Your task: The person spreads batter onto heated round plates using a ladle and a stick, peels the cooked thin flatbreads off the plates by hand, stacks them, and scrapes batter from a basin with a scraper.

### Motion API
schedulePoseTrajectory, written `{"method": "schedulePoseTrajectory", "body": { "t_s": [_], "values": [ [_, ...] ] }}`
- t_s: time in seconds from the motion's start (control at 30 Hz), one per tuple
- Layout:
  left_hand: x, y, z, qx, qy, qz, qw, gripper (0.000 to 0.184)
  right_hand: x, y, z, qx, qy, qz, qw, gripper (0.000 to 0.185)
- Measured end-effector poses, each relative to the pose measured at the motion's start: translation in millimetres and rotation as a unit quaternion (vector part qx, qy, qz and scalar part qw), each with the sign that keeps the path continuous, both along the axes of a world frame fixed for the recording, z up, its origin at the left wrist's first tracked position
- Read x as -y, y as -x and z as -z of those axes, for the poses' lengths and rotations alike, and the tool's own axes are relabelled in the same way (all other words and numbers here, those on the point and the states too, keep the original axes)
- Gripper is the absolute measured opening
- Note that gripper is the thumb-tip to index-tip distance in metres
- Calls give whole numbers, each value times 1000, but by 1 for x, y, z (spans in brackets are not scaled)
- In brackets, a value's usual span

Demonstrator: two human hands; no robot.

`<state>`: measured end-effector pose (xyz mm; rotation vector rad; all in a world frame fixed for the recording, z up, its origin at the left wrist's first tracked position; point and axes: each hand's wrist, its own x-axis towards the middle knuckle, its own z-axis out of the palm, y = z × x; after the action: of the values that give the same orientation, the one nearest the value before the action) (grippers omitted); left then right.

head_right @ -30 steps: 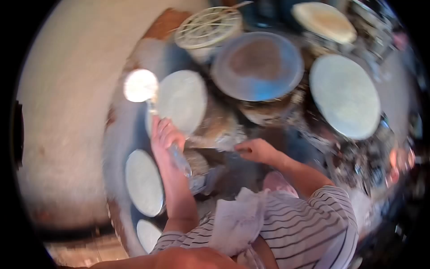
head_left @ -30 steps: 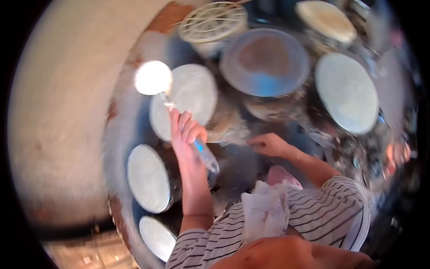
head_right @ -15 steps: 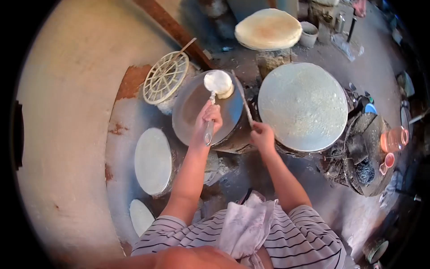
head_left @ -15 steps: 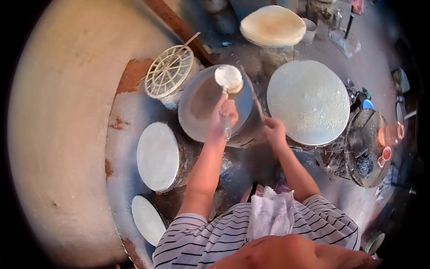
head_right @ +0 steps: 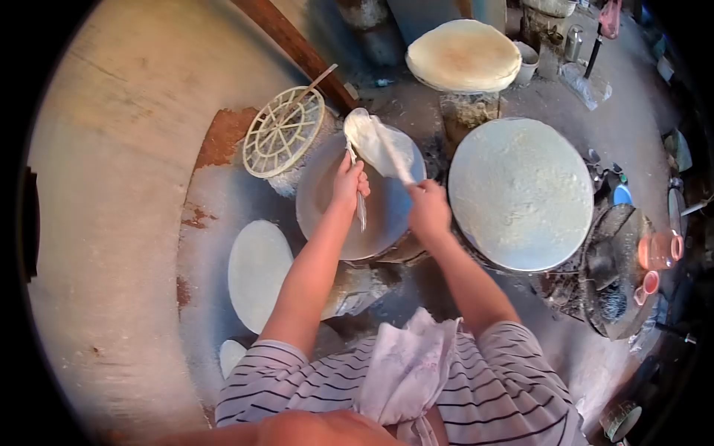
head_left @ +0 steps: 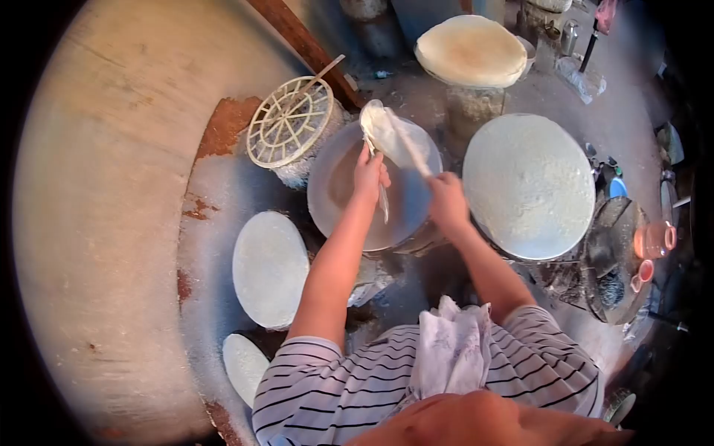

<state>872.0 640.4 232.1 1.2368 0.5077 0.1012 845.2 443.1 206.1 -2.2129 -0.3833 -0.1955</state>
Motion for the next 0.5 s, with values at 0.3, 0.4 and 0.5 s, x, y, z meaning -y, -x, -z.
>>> {"method": "schedulePoseTrajectory", "body": {
  "t_s": [0.3,0.4,0.5],
  "values": [
    [-75,6,53,-6,-508,-61,859,52,-25,-23,5,27,56,-43,997,26],
    [-89,37,42,-39,-583,-31,811,51,7,-6,13,26,72,-31,997,29],
    [-71,66,4,-144,-578,8,803,51,-26,15,12,53,24,-95,994,29]
  ]
}}
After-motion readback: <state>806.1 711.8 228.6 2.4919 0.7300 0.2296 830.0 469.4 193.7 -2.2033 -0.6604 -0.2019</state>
